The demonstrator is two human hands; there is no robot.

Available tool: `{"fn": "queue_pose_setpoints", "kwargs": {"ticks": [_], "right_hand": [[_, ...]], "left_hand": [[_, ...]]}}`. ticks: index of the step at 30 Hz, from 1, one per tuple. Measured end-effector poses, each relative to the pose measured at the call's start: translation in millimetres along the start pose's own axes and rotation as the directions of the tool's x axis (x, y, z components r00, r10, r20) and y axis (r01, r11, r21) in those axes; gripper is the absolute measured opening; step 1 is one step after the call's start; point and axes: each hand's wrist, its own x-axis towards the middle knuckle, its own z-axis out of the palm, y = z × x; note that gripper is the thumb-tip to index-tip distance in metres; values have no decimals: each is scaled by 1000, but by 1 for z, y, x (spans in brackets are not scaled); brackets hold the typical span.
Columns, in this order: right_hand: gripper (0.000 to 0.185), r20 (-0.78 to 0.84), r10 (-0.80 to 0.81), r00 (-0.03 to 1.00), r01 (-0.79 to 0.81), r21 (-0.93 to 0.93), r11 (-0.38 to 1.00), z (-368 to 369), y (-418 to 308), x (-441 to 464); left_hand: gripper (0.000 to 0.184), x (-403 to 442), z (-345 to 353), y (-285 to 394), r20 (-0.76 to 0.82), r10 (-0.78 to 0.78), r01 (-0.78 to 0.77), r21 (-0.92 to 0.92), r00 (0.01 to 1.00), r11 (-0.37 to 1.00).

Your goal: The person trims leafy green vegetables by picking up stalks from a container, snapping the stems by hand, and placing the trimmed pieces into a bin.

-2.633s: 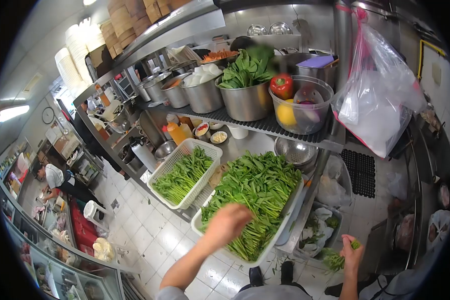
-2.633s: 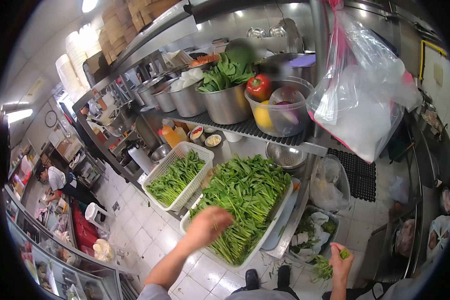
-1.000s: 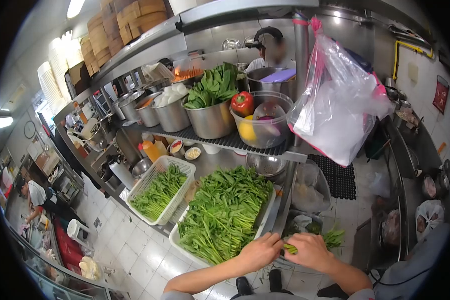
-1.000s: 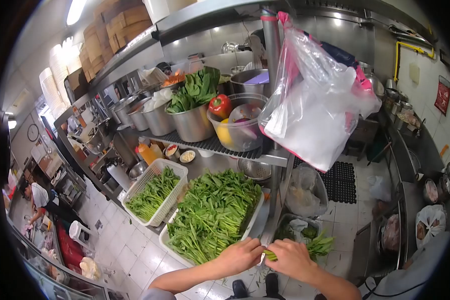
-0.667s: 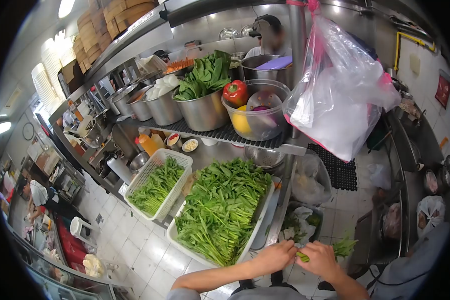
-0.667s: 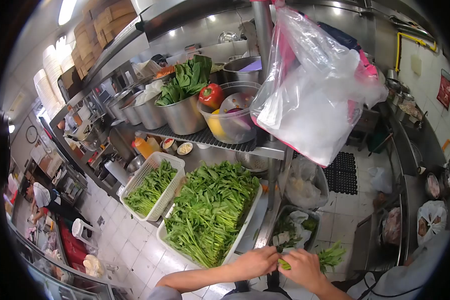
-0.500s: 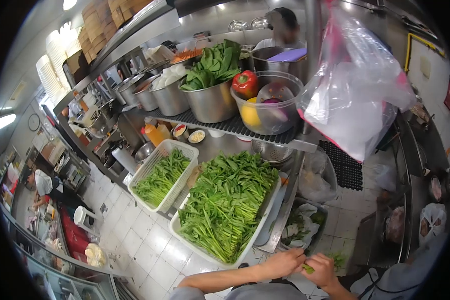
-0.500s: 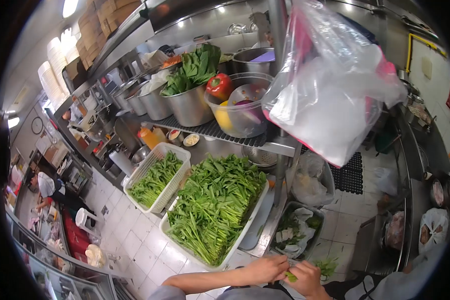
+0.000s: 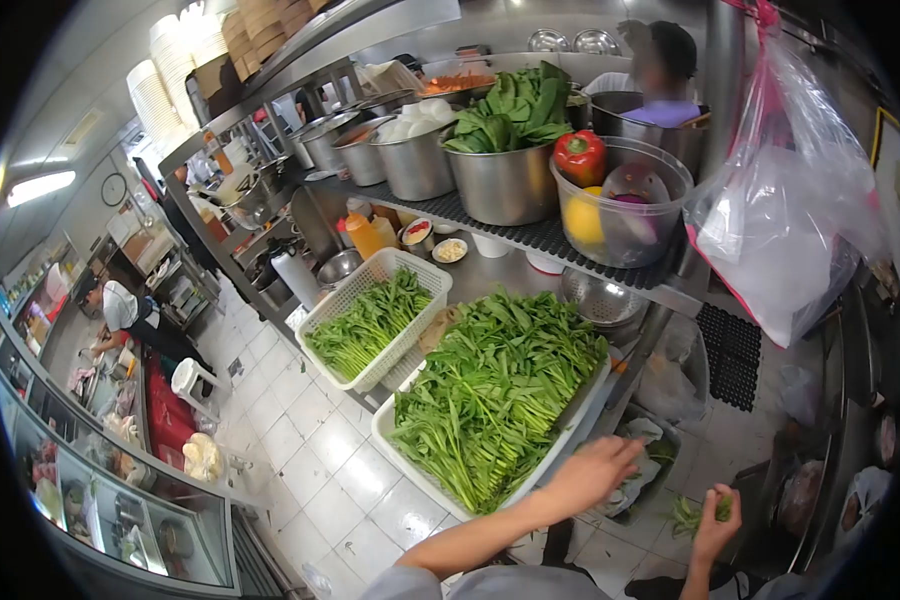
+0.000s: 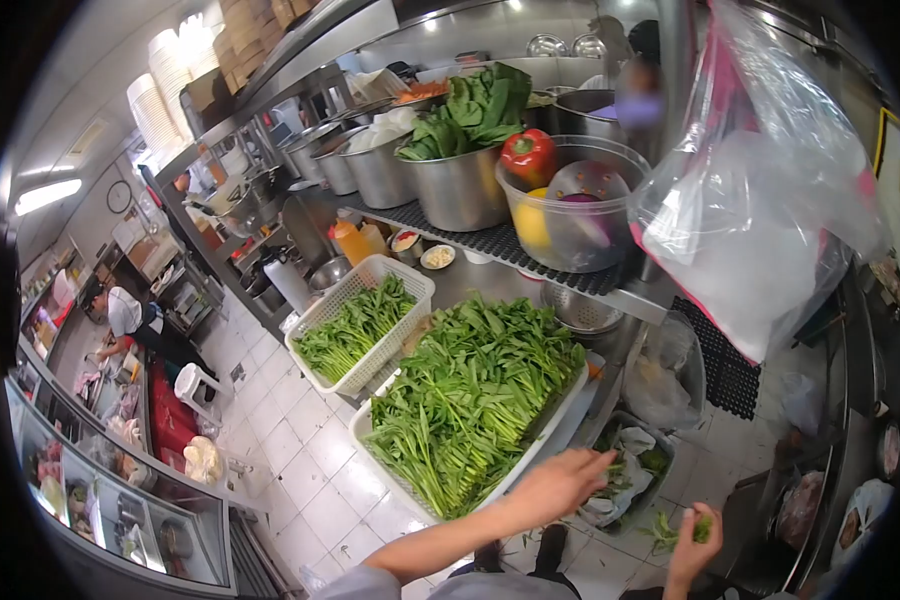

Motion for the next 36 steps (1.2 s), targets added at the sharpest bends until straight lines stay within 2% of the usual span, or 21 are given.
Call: {"fn": "queue_pose_setpoints", "kwargs": {"ticks": [1,2,3,4,5,7,10,13,16,19,20,21,23,25,27,28,30,32,33,34,36], "right_hand": [[11,28,220,975,-222,124,967,-4,10,-2],[13,83,426,901,-433,234,870,-11,18,-5],[17,158,602,783,-617,325,717,-16,26,-9],[23,191,643,742,-652,429,625,-17,34,-13],[23,189,634,750,-638,459,618,-15,31,-16],[24,179,613,770,-601,525,602,-6,21,-21],[23,316,587,746,-640,584,499,-1,17,-15],[22,315,531,787,-614,488,620,3,-4,6],[22,295,503,812,-583,424,693,5,-38,31],[21,312,308,899,-400,299,866,22,-77,55],[22,277,102,956,-192,324,926,33,-101,65],[24,240,-107,965,21,337,941,46,-130,74],[29,356,-333,873,166,425,890,58,-194,95],[30,279,-522,806,336,511,791,89,-235,100],[28,407,-521,750,302,490,818,110,-248,97],[27,469,-518,715,287,479,830,118,-250,93],[23,598,-352,720,49,462,885,121,-230,85],[17,678,-192,709,-175,434,884,116,-202,81],[17,680,-104,725,-340,486,805,120,-178,71],[18,689,-39,724,-407,472,782,114,-165,69],[19,696,51,717,-483,443,755,103,-148,68]], "left_hand": [[30,-1,-32,-1,43,-61,63,-47,997,997],[27,-10,-52,-20,-11,-53,53,3,999,999],[24,-20,-70,-46,-64,-38,42,54,997,998],[23,-27,-94,-62,-101,-156,170,146,983,975],[22,-36,-117,-77,-148,-266,295,230,952,927],[23,-55,-149,-127,-136,-375,386,534,917,752],[26,-58,-155,-146,-25,-420,355,581,907,732],[21,-54,-177,-144,-44,-369,333,539,928,774],[16,-41,-224,-114,-109,-298,317,307,948,897],[15,-24,-247,-73,-102,-200,218,214,975,952],[15,-19,-250,-62,-98,-164,180,187,982,966],[15,-13,-251,-50,-68,-141,151,188,988,971],[16,-2,-244,-31,-2,-98,96,186,995,978],[17,7,-228,-17,47,23,-30,162,999,986],[18,10,-216,6,83,62,-69,90,995,994],[20,8,-212,8,6,61,-61,40,998,997],[22,3,-207,8,-155,48,-58,-62,987,996],[25,-24,-205,-22,19,37,-38,24,999,999],[26,-42,-200,-41,114,30,-38,67,993,997],[29,-62,-189,-59,289,-32,-17,166,957,986],[25,-100,-169,-82,402,-132,-32,376,906,926]]}}
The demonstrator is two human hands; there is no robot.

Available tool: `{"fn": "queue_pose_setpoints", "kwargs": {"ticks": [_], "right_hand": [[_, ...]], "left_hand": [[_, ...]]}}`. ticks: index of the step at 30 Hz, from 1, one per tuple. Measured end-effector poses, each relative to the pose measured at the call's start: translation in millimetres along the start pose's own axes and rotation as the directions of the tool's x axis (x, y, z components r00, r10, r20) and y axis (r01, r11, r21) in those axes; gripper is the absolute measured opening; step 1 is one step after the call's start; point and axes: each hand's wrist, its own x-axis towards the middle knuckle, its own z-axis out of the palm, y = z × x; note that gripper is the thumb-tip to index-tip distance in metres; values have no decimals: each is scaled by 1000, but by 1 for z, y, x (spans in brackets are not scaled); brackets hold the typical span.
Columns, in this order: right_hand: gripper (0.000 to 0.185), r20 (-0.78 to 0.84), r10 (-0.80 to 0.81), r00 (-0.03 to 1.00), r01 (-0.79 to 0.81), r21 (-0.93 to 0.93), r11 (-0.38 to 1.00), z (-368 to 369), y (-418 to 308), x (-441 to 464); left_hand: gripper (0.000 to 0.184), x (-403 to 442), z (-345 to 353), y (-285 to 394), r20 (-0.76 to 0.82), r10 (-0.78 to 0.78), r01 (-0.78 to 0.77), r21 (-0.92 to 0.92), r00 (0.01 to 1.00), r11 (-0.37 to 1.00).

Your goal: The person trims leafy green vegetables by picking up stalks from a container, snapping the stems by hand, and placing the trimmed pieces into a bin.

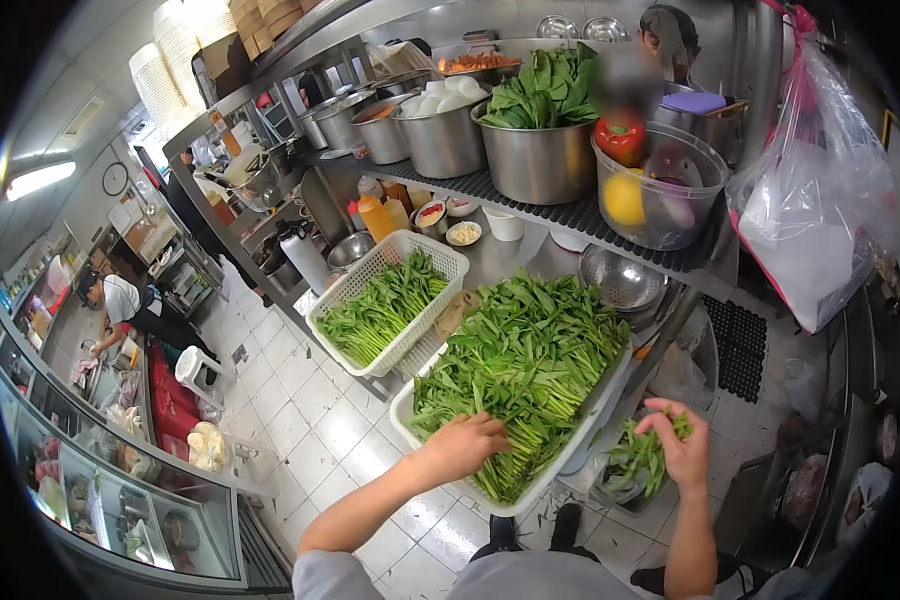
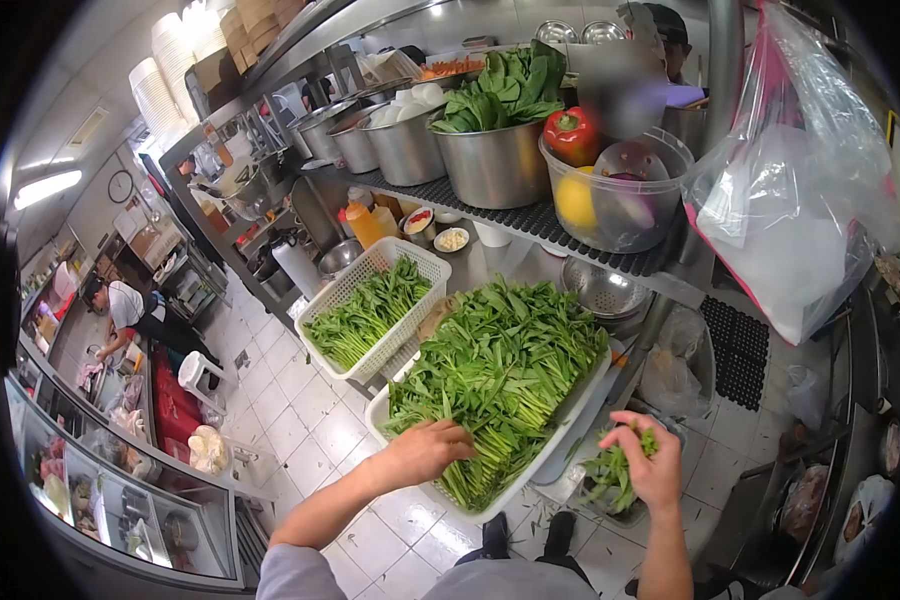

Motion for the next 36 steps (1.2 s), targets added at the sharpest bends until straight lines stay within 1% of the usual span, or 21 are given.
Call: {"fn": "queue_pose_setpoints", "kwargs": {"ticks": [1,4,7,8,9,11,12,14,15,16,17,19,20,23,24,27,28,31,32,35,36], "right_hand": [[20,-16,16,1000,-16,-3,1000,-7,4,-4],[21,-36,13,999,-13,15,1000,-22,15,-11],[18,-80,-50,996,53,46,998,-20,13,-11],[17,-102,-76,992,82,54,995,-17,10,-11],[16,-126,-103,987,112,61,992,-14,7,-12],[14,-118,-108,987,119,90,989,-1,0,-9],[13,-117,-110,987,122,102,987,9,-4,-6],[19,-79,-67,995,82,214,973,35,-17,2],[19,-18,-81,997,82,241,967,46,-27,6],[18,5,-90,996,85,303,949,57,-33,10],[17,31,-101,994,83,365,927,64,-34,14],[17,10,-171,985,154,381,912,65,-32,19],[17,3,-204,979,187,389,902,65,-30,22],[17,2,-139,990,121,474,872,51,-28,26],[16,13,-100,995,82,473,877,49,-29,27],[18,4,-128,992,116,402,908,53,-22,31],[20,25,-167,986,145,373,916,55,-24,32],[22,155,32,987,-76,288,955,47,-26,29],[21,186,39,982,-98,320,942,44,-29,28],[20,194,108,975,-170,338,926,29,-26,25],[19,198,112,974,-176,343,923,24,-23,24]], "left_hand": [[23,-6,8,-6,69,-33,25,108,997,994],[20,-15,7,-26,80,-121,97,252,989,963],[18,-10,-24,-29,-36,-175,178,117,984,977],[14,-6,-37,-28,-150,-183,184,-4,972,983],[14,-1,-48,-25,-223,-199,177,-117,954,977],[13,8,-64,-18,-354,-245,122,-334,903,935],[15,14,-66,-9,-344,-303,122,-460,888,880],[15,31,-63,7,-302,-265,59,-551,916,832],[15,39,-61,16,-279,-244,32,-597,929,802],[17,46,-60,26,-247,-242,30,-639,938,768],[17,52,-58,32,-229,-227,27,-647,947,762],[18,58,-57,38,-193,-212,32,-662,958,748],[19,57,-58,38,-214,-212,14,-672,954,740],[20,52,-64,35,-279,-267,4,-685,922,729],[21,54,-64,33,-277,-269,-8,-710,922,704],[24,68,-74,54,-289,-208,-57,-697,934,715],[28,75,-79,65,-300,-214,-71,-715,929,696],[31,92,-85,81,-260,-200,-83,-779,945,621],[31,98,-83,79,-266,-164,-84,-723,950,685],[28,110,-65,65,-138,-117,-58,-855,983,515],[24,114,-59,62,-94,-101,-31,-865,990,500]]}}
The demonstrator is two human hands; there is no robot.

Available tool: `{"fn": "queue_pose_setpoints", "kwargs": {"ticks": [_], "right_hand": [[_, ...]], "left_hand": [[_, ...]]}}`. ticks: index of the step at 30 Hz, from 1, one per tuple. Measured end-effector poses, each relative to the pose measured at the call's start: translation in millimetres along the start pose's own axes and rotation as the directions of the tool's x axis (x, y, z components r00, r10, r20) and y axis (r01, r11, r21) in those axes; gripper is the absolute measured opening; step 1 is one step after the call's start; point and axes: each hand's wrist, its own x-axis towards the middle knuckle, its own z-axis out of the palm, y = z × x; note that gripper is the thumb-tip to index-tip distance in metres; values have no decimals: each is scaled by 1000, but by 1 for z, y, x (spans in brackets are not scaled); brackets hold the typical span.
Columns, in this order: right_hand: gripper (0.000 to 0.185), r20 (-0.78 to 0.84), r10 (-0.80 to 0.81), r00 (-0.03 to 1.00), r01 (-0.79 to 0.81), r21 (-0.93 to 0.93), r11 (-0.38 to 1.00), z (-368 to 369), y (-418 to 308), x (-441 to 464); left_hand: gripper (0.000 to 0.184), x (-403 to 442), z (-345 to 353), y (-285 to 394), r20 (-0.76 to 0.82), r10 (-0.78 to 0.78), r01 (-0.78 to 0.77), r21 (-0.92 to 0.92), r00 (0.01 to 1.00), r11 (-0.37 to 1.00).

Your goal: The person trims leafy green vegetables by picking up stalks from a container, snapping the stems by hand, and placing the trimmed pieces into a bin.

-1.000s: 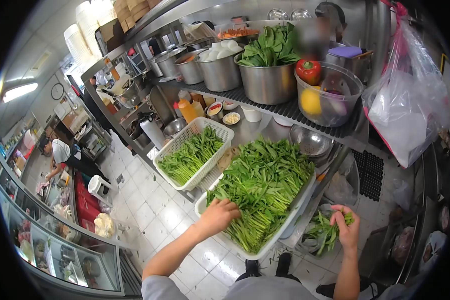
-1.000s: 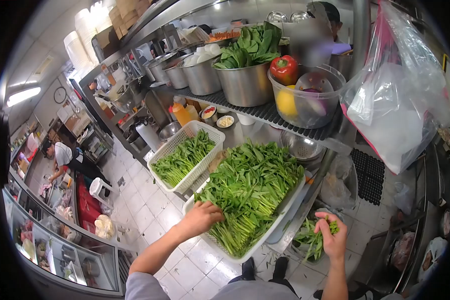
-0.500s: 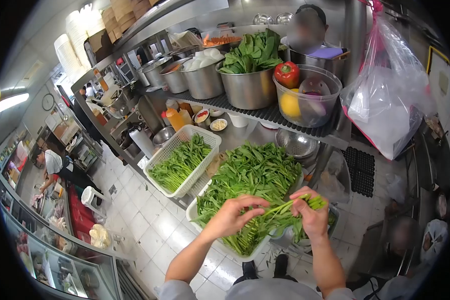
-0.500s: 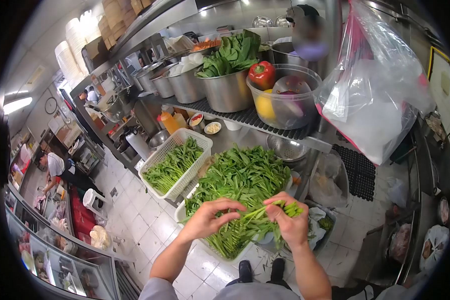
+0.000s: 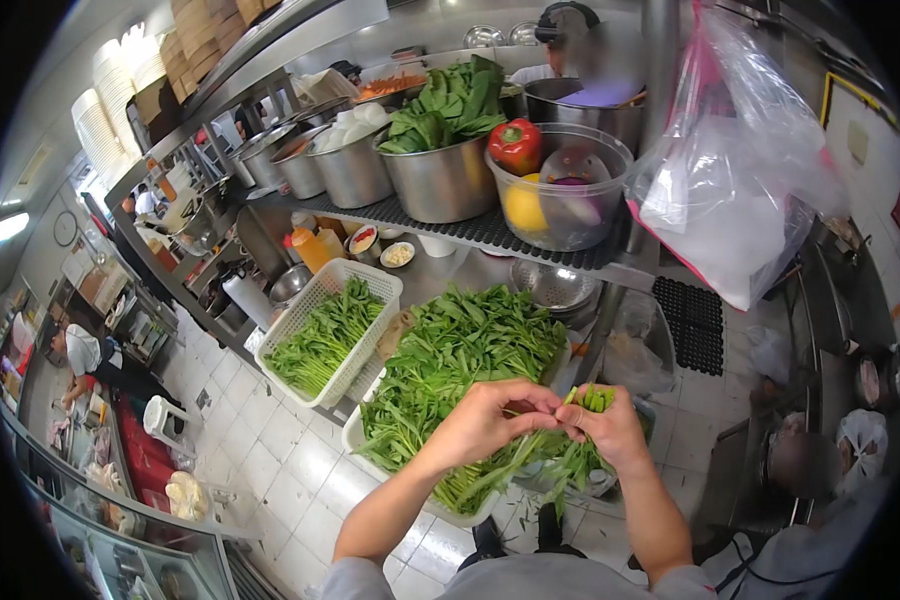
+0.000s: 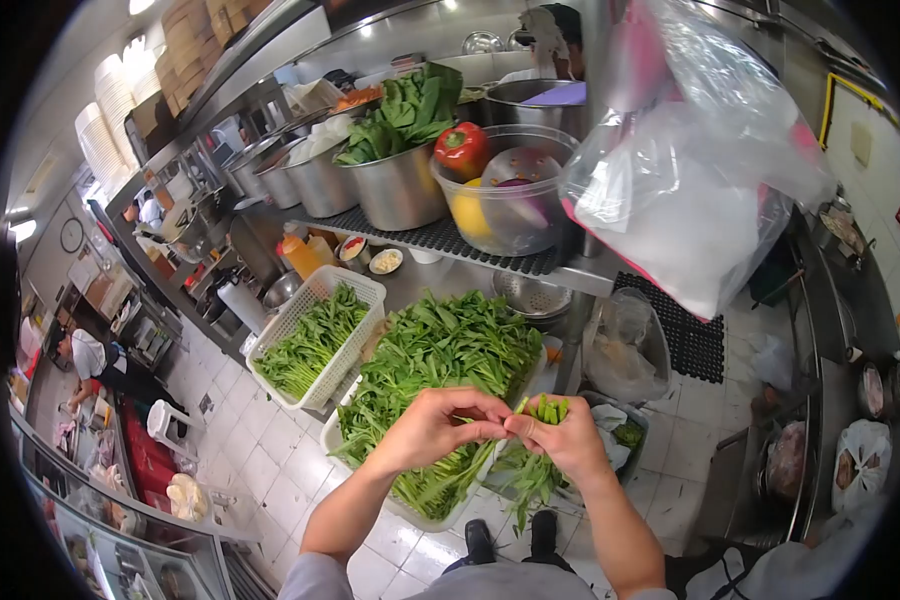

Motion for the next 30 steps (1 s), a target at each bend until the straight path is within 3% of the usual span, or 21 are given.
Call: {"fn": "queue_pose_setpoints", "kwargs": {"ticks": [6,10,17,18,20,22,25,26,29,30], "right_hand": [[14,-111,0,994,1,1,1000,-33,3,-17],[13,-202,9,979,2,55,998,-53,9,-35],[16,-284,90,955,-82,39,996,-85,7,-58],[16,-285,112,952,-105,39,994,-88,4,-62],[17,-296,146,944,-152,1,988,-97,4,-66],[18,-317,173,933,-206,-74,976,-111,12,-72],[17,-381,190,905,-255,-128,958,-126,18,-86],[19,-383,181,906,-269,-188,945,-131,17,-89],[23,-373,164,913,-303,-351,886,-139,22,-94],[24,-376,148,915,-303,-398,866,-142,23,-97]], "left_hand": [[23,25,29,-9,103,-26,35,-89,994,995],[20,47,61,-23,70,-42,57,-229,997,972],[14,70,90,-36,101,-56,75,-196,993,978],[15,72,95,-39,50,-23,31,-161,999,986],[17,77,102,-36,16,146,-147,112,989,983],[20,82,111,-46,-26,349,-320,338,937,885],[21,98,108,-71,-90,302,-241,411,949,879],[27,99,111,-85,-16,222,-191,457,975,869],[37,91,123,-60,102,461,-428,585,882,689],[42,85,125,-44,224,459,-485,638,860,598]]}}
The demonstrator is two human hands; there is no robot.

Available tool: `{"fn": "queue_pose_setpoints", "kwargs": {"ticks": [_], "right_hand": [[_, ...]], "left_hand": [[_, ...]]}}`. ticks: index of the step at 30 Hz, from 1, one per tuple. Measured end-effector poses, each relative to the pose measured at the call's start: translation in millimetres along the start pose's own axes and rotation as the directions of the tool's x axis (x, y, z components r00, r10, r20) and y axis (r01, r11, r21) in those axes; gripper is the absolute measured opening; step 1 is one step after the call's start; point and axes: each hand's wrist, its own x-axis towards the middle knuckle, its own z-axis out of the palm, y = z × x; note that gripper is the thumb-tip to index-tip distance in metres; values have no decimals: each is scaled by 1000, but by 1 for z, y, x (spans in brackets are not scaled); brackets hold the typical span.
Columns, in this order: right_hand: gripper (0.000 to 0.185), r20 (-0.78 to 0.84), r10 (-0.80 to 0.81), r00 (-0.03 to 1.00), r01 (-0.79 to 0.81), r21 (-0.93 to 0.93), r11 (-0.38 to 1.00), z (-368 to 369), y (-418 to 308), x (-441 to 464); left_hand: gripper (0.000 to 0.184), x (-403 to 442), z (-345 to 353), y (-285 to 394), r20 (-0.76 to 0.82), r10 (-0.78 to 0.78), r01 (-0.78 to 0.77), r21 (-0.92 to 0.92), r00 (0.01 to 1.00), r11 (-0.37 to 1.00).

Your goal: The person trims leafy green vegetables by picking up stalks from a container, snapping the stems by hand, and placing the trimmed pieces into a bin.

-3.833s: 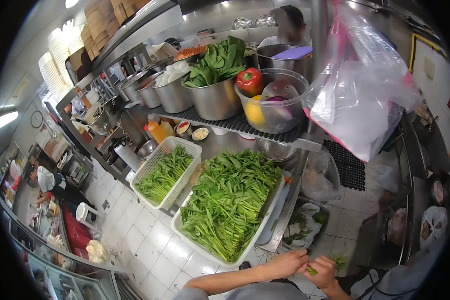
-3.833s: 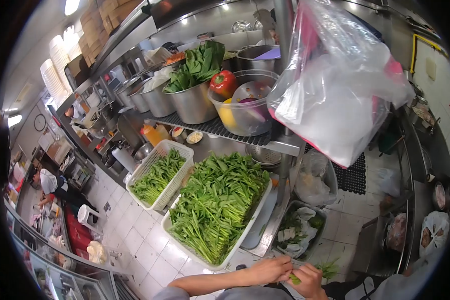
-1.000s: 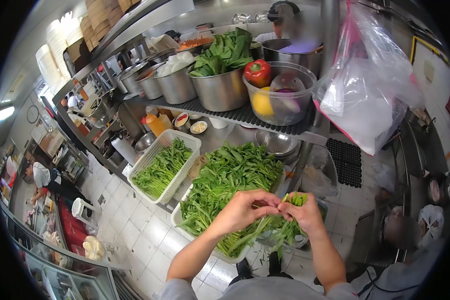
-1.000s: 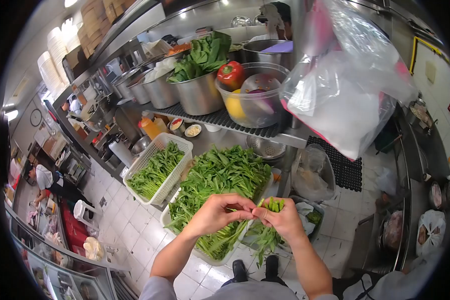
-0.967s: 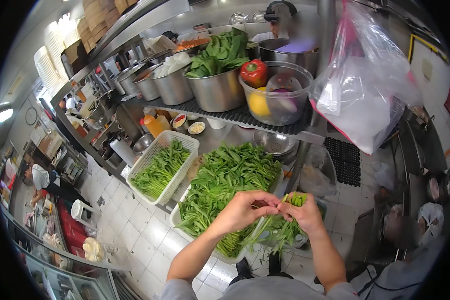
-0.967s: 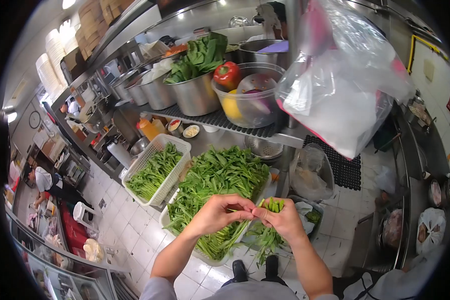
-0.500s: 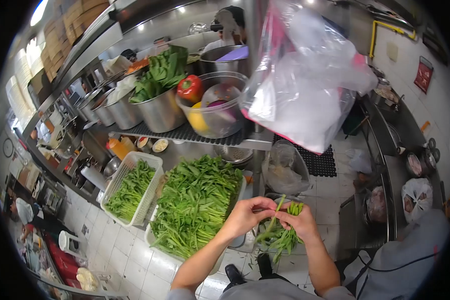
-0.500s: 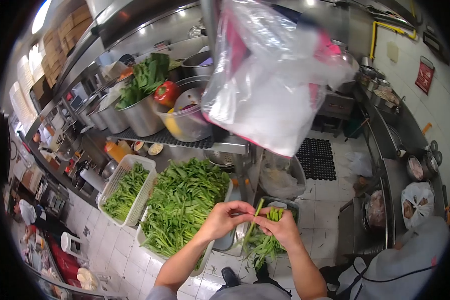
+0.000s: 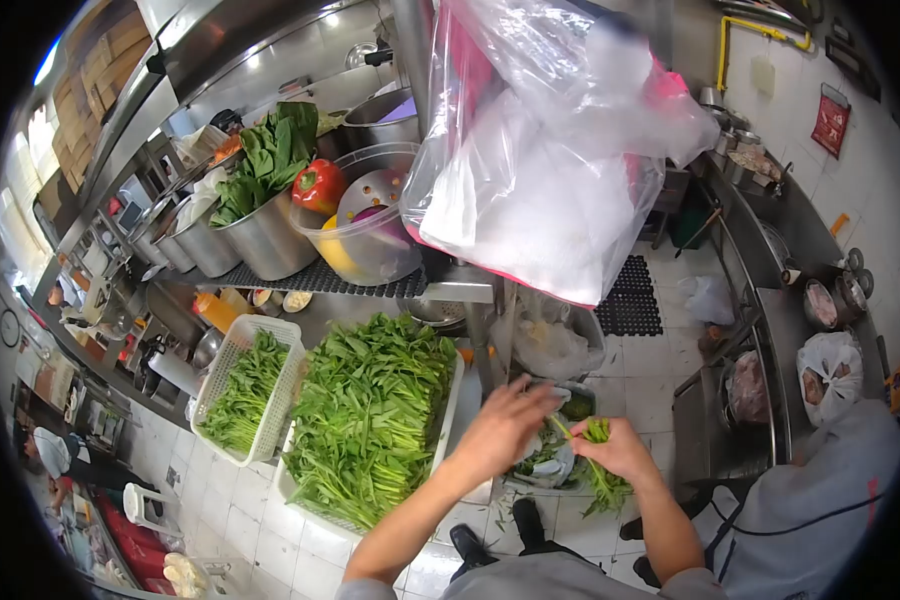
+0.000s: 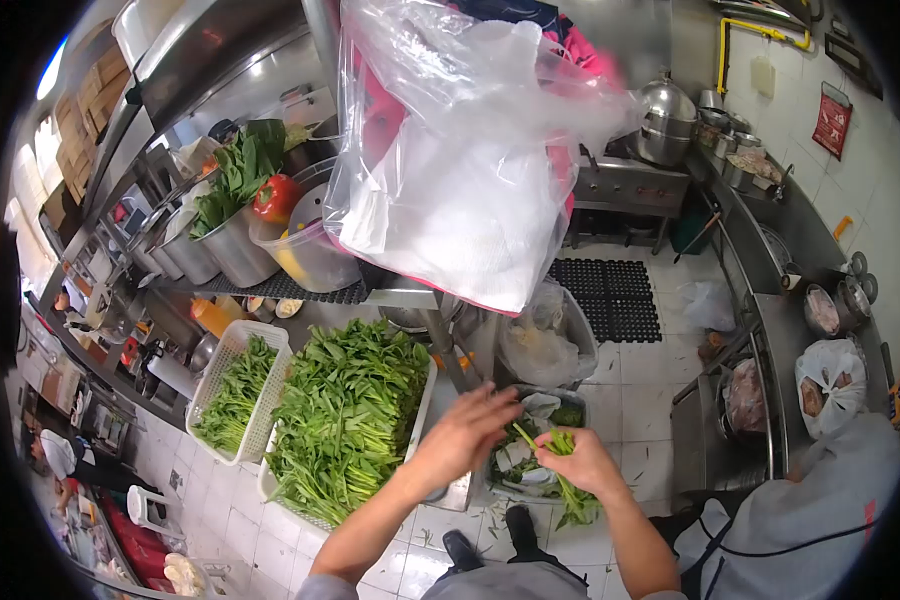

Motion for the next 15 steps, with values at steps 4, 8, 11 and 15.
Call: {"fn": "queue_pose_setpoints", "kwargs": {"ticks": [4,8,11,15], "right_hand": [[25,12,-83,996,83,-293,953,6,-7,-7],[20,93,-273,958,275,-571,773,16,6,-17],[17,140,-464,874,446,-611,654,21,26,-24],[20,129,-651,748,587,-585,559,24,39,-28]], "left_hand": [[37,-18,24,13,404,-55,111,-116,913,987],[20,-46,59,24,275,-24,62,-131,961,990],[12,-62,86,25,247,-40,92,-201,968,975],[12,-65,99,29,135,-165,212,-518,977,829]]}}
